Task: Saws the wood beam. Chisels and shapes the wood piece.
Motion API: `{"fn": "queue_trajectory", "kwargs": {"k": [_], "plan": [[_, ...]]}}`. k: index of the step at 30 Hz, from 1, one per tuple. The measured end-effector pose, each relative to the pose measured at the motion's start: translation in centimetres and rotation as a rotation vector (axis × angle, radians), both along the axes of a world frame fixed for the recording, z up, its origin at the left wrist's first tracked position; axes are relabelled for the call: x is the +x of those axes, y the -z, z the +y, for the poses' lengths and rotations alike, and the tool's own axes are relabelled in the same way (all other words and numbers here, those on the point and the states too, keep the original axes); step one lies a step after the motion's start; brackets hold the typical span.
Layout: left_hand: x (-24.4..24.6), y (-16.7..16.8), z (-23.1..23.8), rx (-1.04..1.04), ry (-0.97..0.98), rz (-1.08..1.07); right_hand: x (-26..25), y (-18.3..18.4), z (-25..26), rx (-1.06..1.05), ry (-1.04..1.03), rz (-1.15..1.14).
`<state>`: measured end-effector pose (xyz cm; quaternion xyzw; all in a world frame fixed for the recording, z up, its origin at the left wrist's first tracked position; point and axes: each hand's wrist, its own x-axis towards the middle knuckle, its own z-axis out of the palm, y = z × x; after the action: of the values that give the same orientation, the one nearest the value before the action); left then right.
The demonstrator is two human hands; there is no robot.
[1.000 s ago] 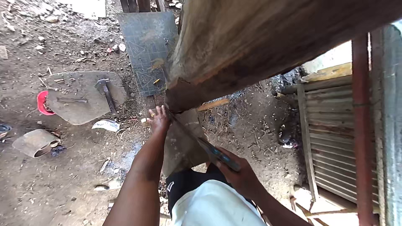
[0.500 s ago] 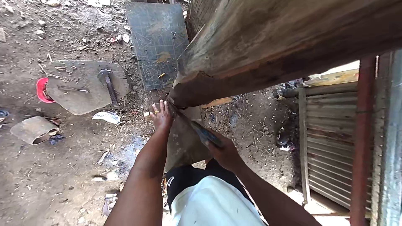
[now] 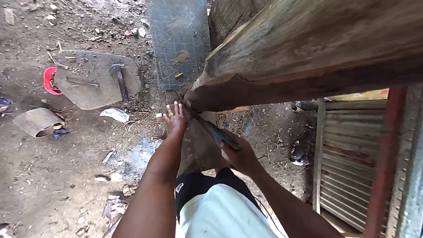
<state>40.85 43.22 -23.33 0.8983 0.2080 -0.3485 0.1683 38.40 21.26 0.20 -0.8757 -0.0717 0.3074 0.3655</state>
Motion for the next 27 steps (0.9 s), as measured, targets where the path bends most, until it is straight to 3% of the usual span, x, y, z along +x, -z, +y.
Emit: {"fn": "queue_trajectory", "kwargs": {"k": [5,7,10,12,17,23,27], "plan": [[-0.2,0.3,-0.1,-0.017,-0.018,-0.021,-4.5,-8.7,-4.8,-0.003,0.097,0.018],[0.2,0.4,0.0,-0.007,-0.021,-0.007,-3.4,-7.2,-3.8,0.019,0.095,-0.007],[0.1,0.5,-0.2,-0.012,-0.027,-0.017,0.6,-0.4,0.6,-0.037,-0.001,0.008],[-0.2,0.8,0.1,-0.019,-0.041,-0.036,1.8,1.2,1.9,-0.126,-0.064,0.053],[0.0,0.3,0.0,-0.032,-0.045,-0.033,-2.9,-6.2,-3.9,-0.049,0.032,0.014],[0.1,-0.4,0.3,-0.060,-0.054,-0.033,-2.5,-3.7,-1.1,-0.001,-0.059,-0.189],[0.2,-0.1,0.4,-0.050,-0.047,-0.020,-5.4,-7.0,-2.2,0.052,0.031,-0.121]]}}
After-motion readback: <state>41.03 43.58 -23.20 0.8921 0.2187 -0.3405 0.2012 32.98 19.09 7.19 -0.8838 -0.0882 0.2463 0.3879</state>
